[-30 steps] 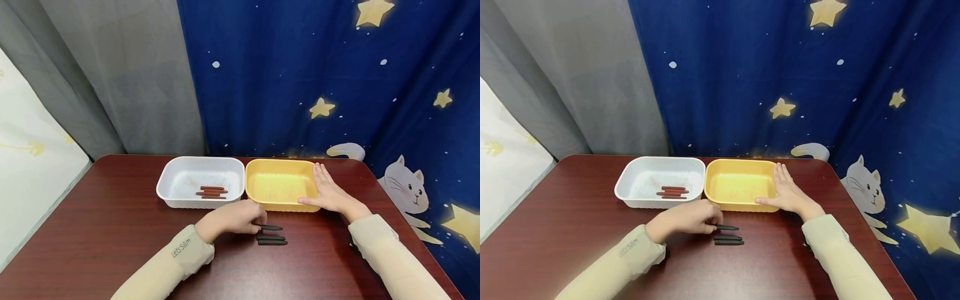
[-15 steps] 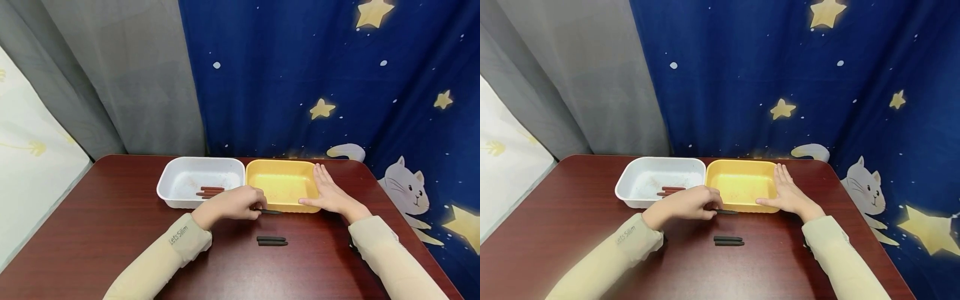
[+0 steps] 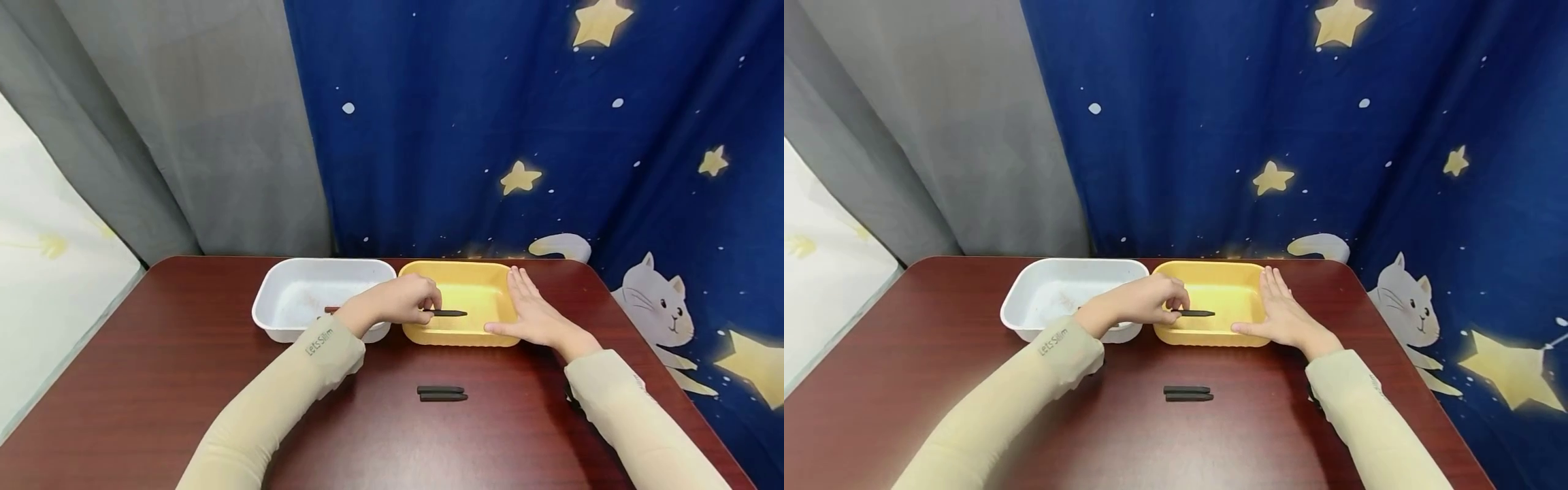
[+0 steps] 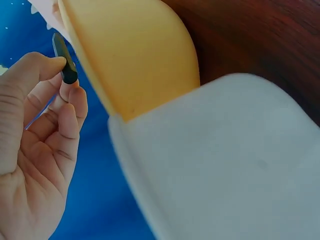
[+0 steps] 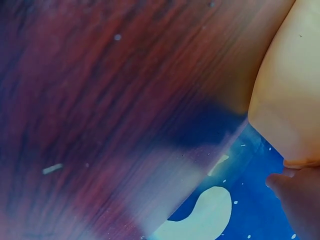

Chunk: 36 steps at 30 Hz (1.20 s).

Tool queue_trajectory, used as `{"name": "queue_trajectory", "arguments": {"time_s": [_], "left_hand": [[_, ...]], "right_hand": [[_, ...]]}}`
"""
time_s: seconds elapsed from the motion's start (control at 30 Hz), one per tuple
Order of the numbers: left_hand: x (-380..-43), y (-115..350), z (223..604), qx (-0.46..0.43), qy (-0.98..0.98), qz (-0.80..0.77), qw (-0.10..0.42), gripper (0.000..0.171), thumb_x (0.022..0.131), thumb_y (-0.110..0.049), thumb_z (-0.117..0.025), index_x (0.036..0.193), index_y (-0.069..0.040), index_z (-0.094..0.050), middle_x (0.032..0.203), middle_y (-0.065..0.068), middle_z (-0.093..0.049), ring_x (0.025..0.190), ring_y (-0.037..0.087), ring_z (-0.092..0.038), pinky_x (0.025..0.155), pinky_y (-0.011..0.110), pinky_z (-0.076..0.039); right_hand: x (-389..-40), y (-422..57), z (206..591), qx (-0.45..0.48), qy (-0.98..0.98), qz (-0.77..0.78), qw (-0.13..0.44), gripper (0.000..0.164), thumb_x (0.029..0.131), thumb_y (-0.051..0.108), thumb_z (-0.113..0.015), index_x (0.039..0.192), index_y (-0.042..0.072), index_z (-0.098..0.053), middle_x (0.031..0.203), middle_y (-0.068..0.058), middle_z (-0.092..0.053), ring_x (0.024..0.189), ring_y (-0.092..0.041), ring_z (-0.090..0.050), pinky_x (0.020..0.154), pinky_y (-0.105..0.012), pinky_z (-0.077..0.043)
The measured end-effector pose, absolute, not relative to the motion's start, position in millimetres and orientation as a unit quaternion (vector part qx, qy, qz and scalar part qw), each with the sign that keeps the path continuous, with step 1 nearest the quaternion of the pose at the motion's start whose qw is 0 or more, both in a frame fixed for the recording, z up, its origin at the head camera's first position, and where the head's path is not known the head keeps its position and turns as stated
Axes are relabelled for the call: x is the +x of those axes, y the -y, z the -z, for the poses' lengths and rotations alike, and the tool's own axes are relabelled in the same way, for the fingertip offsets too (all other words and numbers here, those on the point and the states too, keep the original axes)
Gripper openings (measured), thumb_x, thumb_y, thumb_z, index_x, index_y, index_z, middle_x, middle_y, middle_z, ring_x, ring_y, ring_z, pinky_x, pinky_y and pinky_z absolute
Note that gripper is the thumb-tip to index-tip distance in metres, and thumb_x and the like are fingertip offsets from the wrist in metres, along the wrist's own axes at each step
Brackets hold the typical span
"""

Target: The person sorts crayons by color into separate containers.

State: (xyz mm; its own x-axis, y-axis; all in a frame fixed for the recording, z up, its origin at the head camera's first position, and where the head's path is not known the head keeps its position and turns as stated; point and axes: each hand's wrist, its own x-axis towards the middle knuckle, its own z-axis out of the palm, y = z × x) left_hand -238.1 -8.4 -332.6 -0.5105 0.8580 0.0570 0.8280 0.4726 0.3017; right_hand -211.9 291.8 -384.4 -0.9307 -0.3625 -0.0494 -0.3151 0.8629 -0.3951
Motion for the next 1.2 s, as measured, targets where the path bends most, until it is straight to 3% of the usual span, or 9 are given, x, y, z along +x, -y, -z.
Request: {"name": "queue_trajectory", "arguments": {"time_s": [0.27, 0.7, 1.2], "left_hand": [[-251.9, -9.0, 346.1, 0.470, -0.860, -0.187, 0.061, 0.015, 0.084, -0.007, -0.066, 0.096, -0.007, -0.075, 0.084, 0.001, -0.068, 0.075, 0.010, -0.058, 0.069, 0.019, -0.047], [-263.9, -35.9, 380.2, 0.401, -0.874, -0.237, 0.139, 0.009, 0.085, -0.008, -0.069, 0.092, -0.009, -0.075, 0.077, -0.004, -0.068, 0.070, 0.003, -0.056, 0.066, 0.015, -0.045], [-261.8, -37.4, 379.6, 0.367, -0.904, -0.175, 0.133, 0.011, 0.087, -0.008, -0.068, 0.094, -0.011, -0.076, 0.089, -0.001, -0.074, 0.084, 0.008, -0.063, 0.077, 0.019, -0.050]], "right_hand": [[-214.6, -291.0, 385.0, -0.174, -0.966, 0.184, 0.056, 0.125, 0.082, 0.065, -0.068, 0.155, -0.010, 0.002, 0.165, -0.025, 0.010, 0.153, -0.042, 0.011, 0.122, -0.061, -0.006], [-211.0, -293.6, 387.3, -0.170, -0.966, 0.188, 0.056, 0.125, 0.082, 0.064, -0.068, 0.154, -0.011, 0.001, 0.164, -0.027, 0.009, 0.153, -0.044, 0.010, 0.122, -0.061, -0.006], [-213.2, -289.7, 384.8, -0.168, -0.968, 0.180, 0.056, 0.125, 0.082, 0.066, -0.067, 0.155, -0.010, 0.001, 0.165, -0.025, 0.009, 0.153, -0.042, 0.009, 0.122, -0.061, -0.007]]}}
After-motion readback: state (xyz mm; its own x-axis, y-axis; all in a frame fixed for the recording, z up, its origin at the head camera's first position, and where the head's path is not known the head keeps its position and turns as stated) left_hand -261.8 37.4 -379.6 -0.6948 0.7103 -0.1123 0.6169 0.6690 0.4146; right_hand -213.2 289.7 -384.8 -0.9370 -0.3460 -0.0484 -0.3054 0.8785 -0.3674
